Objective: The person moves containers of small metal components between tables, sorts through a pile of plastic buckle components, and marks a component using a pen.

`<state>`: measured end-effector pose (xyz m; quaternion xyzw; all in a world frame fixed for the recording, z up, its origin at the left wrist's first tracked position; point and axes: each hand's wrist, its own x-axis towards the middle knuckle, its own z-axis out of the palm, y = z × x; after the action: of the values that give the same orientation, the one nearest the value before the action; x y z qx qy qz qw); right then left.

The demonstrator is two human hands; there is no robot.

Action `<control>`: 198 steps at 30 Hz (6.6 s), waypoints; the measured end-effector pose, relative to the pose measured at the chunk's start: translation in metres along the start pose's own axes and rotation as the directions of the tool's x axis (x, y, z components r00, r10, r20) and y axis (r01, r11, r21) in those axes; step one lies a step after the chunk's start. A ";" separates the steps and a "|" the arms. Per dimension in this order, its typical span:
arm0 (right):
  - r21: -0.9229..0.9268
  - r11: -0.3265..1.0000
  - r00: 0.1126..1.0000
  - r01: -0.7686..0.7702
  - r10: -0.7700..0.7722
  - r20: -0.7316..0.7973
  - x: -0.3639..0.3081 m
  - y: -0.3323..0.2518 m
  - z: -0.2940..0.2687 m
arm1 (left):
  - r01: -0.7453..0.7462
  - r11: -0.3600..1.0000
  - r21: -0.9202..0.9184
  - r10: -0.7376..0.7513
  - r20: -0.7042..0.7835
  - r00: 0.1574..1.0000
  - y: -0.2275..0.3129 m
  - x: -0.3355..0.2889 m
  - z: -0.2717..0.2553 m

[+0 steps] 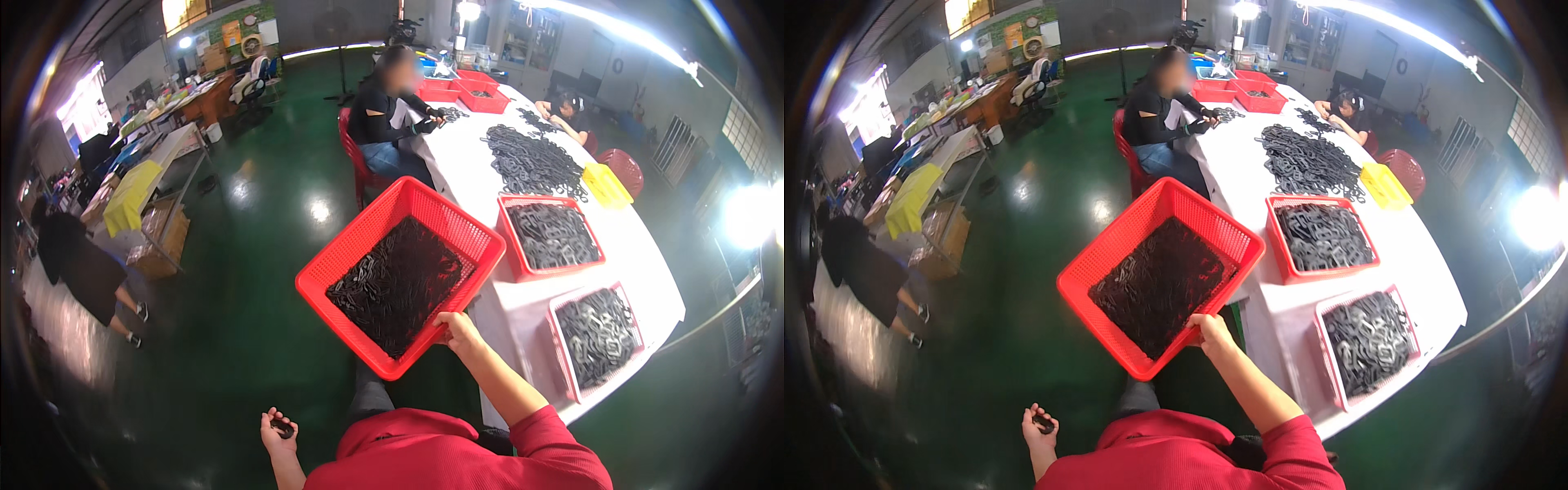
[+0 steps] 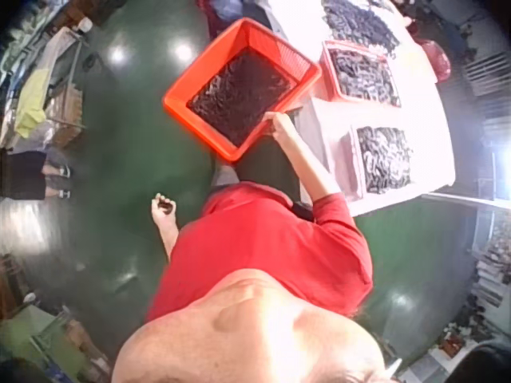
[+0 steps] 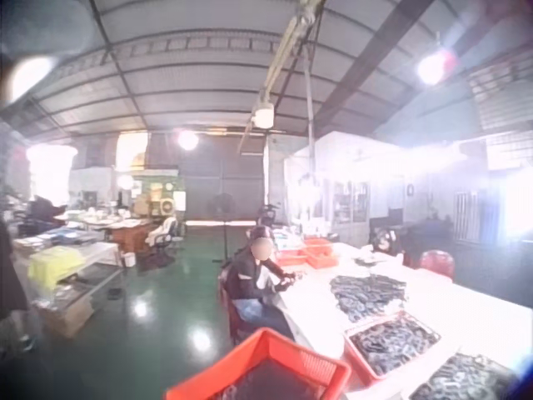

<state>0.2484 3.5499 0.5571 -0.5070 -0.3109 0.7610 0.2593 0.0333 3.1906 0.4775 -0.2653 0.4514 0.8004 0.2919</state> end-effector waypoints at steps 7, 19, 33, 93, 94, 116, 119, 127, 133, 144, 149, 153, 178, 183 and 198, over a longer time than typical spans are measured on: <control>0.094 0.993 0.991 0.066 -0.054 -0.121 0.130 -0.107 0.015 | 0.114 0.982 0.150 -0.167 0.411 0.896 -0.003 0.143 0.305; 0.231 0.946 0.926 0.226 -0.135 -0.353 0.338 -0.263 -0.055 | 0.126 0.877 0.464 -0.428 0.633 0.644 -0.132 0.207 0.693; 0.229 0.948 0.802 0.220 -0.043 -0.596 0.411 -0.365 -0.059 | 0.327 0.676 0.661 -0.720 0.496 0.485 -0.243 0.323 0.903; 0.351 0.648 0.401 0.676 0.077 -0.913 0.403 -0.444 0.023 | -0.113 0.461 0.880 -0.871 0.474 0.133 -0.453 0.343 1.164; 0.360 0.653 0.395 0.666 0.101 -0.913 0.405 -0.443 0.027 | -0.094 0.461 0.883 -0.879 0.469 0.092 -0.438 0.333 1.147; 0.312 0.776 0.711 0.549 -0.236 -0.663 0.304 -0.432 -0.065 | -0.146 0.136 0.980 -0.954 0.170 0.248 -0.319 0.124 0.936; 0.295 0.787 0.765 0.542 -0.317 -0.561 0.253 -0.434 -0.111 | -0.131 0.171 0.976 -0.953 0.198 0.230 -0.351 0.090 0.928; 0.181 0.662 0.529 0.727 -0.373 -0.762 0.152 -0.399 -0.211 | -0.071 0.092 0.993 -0.995 0.093 0.020 -0.469 -0.009 0.897; -0.077 0.587 0.132 0.806 -0.305 -0.943 0.094 -0.359 -0.317 | -0.407 0.026 0.913 -0.997 -0.006 -0.078 -0.556 -0.076 0.889; -0.148 0.739 -0.101 0.658 -0.108 -0.989 0.050 -0.291 -0.460 | -0.690 -0.225 0.688 -0.960 -0.279 0.035 -0.724 -0.142 0.844; 0.091 0.946 -0.054 0.311 0.113 -0.992 0.047 -0.230 -0.489 | -0.746 -0.231 0.625 -0.966 -0.241 0.097 -0.752 -0.143 0.818; 0.100 0.993 -0.057 0.067 0.104 -0.993 0.050 -0.206 -0.491 | -0.729 -0.132 0.671 -0.972 -0.233 -0.039 -0.747 -0.124 0.815; -0.094 0.871 -0.392 -0.482 -0.310 -0.866 -0.018 -0.151 -0.042 | 0.336 0.308 0.890 0.371 0.213 -0.904 -0.211 -0.104 0.863; 0.109 0.960 -0.485 -0.259 -0.032 -0.874 -0.062 -0.101 0.023 | 0.285 0.332 0.899 0.356 0.161 -0.921 -0.186 -0.134 0.797; 0.128 0.991 -0.511 -0.029 0.095 -0.855 -0.306 0.120 0.047 | 0.106 -0.128 0.986 0.504 0.157 -0.850 -0.164 -0.332 0.449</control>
<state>0.3023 3.2415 0.6695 -0.9247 0.1176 -0.0410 0.3596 0.3054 3.5784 0.8156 -0.1626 0.6295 0.0421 -0.7586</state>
